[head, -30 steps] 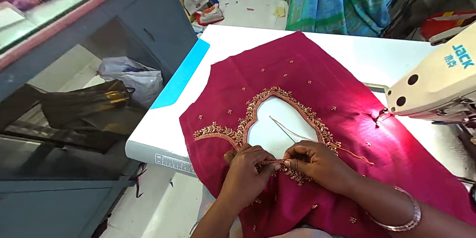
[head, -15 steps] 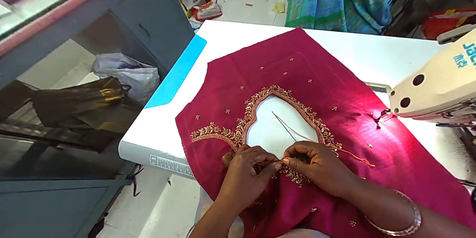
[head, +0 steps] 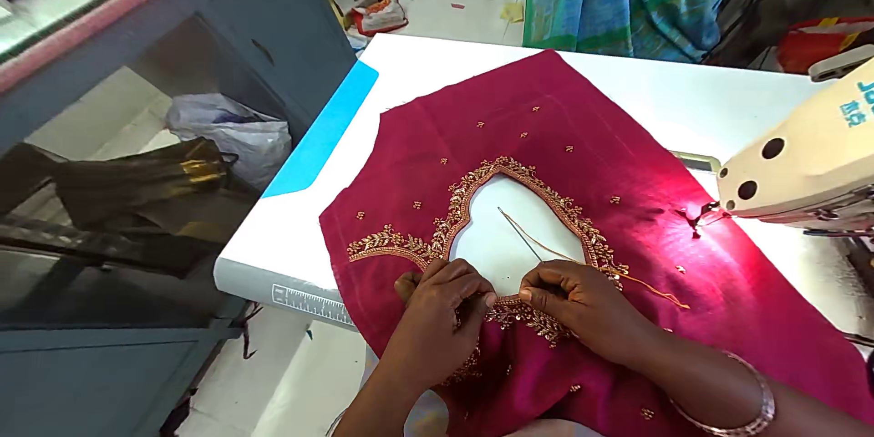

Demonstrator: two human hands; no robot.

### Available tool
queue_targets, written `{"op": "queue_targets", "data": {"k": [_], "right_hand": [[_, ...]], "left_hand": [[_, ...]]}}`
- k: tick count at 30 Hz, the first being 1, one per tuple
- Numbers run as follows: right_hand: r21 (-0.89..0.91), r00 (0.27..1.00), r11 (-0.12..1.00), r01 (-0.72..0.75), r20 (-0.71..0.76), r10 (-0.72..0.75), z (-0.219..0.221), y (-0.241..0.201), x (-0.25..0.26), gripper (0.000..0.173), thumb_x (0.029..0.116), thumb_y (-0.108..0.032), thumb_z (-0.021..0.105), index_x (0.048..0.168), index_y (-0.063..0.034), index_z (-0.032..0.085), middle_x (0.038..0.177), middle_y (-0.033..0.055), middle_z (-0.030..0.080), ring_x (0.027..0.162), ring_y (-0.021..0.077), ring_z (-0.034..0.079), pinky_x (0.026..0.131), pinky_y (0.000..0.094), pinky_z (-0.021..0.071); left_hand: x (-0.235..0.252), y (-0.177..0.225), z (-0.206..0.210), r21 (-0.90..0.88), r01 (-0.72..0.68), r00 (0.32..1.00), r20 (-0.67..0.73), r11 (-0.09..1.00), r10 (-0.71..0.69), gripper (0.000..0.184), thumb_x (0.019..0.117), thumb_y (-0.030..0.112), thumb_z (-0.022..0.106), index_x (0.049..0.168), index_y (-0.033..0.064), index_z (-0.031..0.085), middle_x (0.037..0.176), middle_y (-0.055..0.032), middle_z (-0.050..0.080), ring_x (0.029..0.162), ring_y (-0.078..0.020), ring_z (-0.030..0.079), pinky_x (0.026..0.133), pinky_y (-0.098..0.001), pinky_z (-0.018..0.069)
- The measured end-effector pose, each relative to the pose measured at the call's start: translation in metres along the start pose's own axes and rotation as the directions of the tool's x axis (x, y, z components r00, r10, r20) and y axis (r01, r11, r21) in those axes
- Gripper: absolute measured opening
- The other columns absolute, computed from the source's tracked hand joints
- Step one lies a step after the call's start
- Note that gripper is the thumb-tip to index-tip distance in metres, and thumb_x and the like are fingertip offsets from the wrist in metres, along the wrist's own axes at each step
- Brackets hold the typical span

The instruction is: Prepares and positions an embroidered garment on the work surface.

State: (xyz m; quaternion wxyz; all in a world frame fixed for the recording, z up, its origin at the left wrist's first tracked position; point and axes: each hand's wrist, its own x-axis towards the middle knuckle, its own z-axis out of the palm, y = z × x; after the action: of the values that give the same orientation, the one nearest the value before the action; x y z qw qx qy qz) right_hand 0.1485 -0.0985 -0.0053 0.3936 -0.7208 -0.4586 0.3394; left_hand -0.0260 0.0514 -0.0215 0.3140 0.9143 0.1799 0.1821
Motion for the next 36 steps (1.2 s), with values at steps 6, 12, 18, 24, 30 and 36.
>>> {"op": "queue_targets", "data": {"k": [6, 12, 18, 24, 30, 36], "right_hand": [[-0.279, 0.978, 0.951, 0.131, -0.118, -0.17, 0.013, 0.006, -0.002, 0.017, 0.0954, -0.026, 0.061, 0.087, -0.015, 0.071, 0.077, -0.0065, 0.059, 0.073, 0.0028, 0.056, 0.066, 0.0203, 0.0463], [-0.423, 0.927, 0.885, 0.196, -0.213, -0.308, 0.024, 0.018, -0.004, 0.02, 0.0938, -0.033, 0.061, 0.092, -0.0165, 0.073, 0.075, -0.0068, 0.06, 0.069, 0.0043, 0.057, 0.064, 0.0203, 0.0493], [-0.428, 0.92, 0.875, 0.225, -0.203, -0.336, 0.024, 0.022, -0.002, 0.021, 0.097, -0.033, 0.057, 0.097, -0.0174, 0.071, 0.083, -0.0052, 0.062, 0.064, 0.0016, 0.054, 0.057, 0.017, 0.0469], [-0.437, 0.906, 0.856, 0.274, -0.18, -0.382, 0.023, 0.025, -0.002, 0.022, 0.0959, -0.033, 0.057, 0.092, -0.0191, 0.074, 0.081, -0.0066, 0.061, 0.066, 0.0004, 0.055, 0.059, 0.0162, 0.0481], [-0.348, 0.929, 0.91, 0.227, -0.204, -0.31, 0.018, 0.019, -0.004, 0.039, 0.1053, -0.032, 0.037, 0.111, -0.0164, 0.073, 0.086, -0.0049, 0.059, 0.07, 0.0012, 0.054, 0.063, 0.019, 0.0478], [-0.408, 0.912, 0.878, 0.25, -0.206, -0.355, 0.022, 0.023, -0.002, 0.032, 0.0971, -0.035, 0.053, 0.114, -0.0153, 0.072, 0.082, -0.005, 0.057, 0.062, -0.0001, 0.048, 0.054, 0.015, 0.0419]], "left_hand": [[0.0, -0.003, 0.005, 0.091, -0.002, 1.0, -0.008, 0.996, 0.002, 0.013, 0.0909, 0.033, 0.066, 0.086, 0.0231, 0.073, 0.094, 0.0098, 0.063, 0.098, -0.009, 0.058, 0.091, -0.0518, 0.0338], [-0.017, -0.014, 0.014, 0.237, 0.073, 0.957, -0.291, 0.969, -0.001, 0.046, 0.0978, 0.047, 0.058, 0.117, 0.0055, 0.064, 0.137, -0.0167, 0.058, 0.133, -0.0313, 0.052, 0.103, -0.0536, 0.0419], [-0.028, -0.028, 0.003, 0.283, 0.16, 0.954, -0.292, 0.946, -0.073, 0.048, 0.1022, 0.049, 0.049, 0.124, 0.0123, 0.07, 0.135, -0.0061, 0.065, 0.135, -0.0238, 0.055, 0.114, -0.0559, 0.0359], [-0.025, -0.024, -0.008, 0.262, 0.143, 0.971, -0.224, 0.954, -0.085, 0.037, 0.0936, 0.048, 0.061, 0.115, 0.0246, 0.079, 0.132, 0.0019, 0.069, 0.135, -0.0237, 0.056, 0.109, -0.0689, 0.0307], [-0.034, -0.03, 0.004, 0.247, 0.047, 0.9, -0.431, 0.968, 0.067, 0.034, 0.0969, 0.046, 0.061, 0.098, 0.0168, 0.079, 0.113, -0.0012, 0.074, 0.123, -0.0206, 0.064, 0.111, -0.0577, 0.039], [-0.044, -0.032, 0.017, 0.333, 0.017, 0.9, -0.417, 0.943, 0.131, 0.033, 0.1011, 0.042, 0.056, 0.107, 0.02, 0.08, 0.116, -0.0009, 0.074, 0.12, -0.02, 0.064, 0.112, -0.0571, 0.0338]]}}
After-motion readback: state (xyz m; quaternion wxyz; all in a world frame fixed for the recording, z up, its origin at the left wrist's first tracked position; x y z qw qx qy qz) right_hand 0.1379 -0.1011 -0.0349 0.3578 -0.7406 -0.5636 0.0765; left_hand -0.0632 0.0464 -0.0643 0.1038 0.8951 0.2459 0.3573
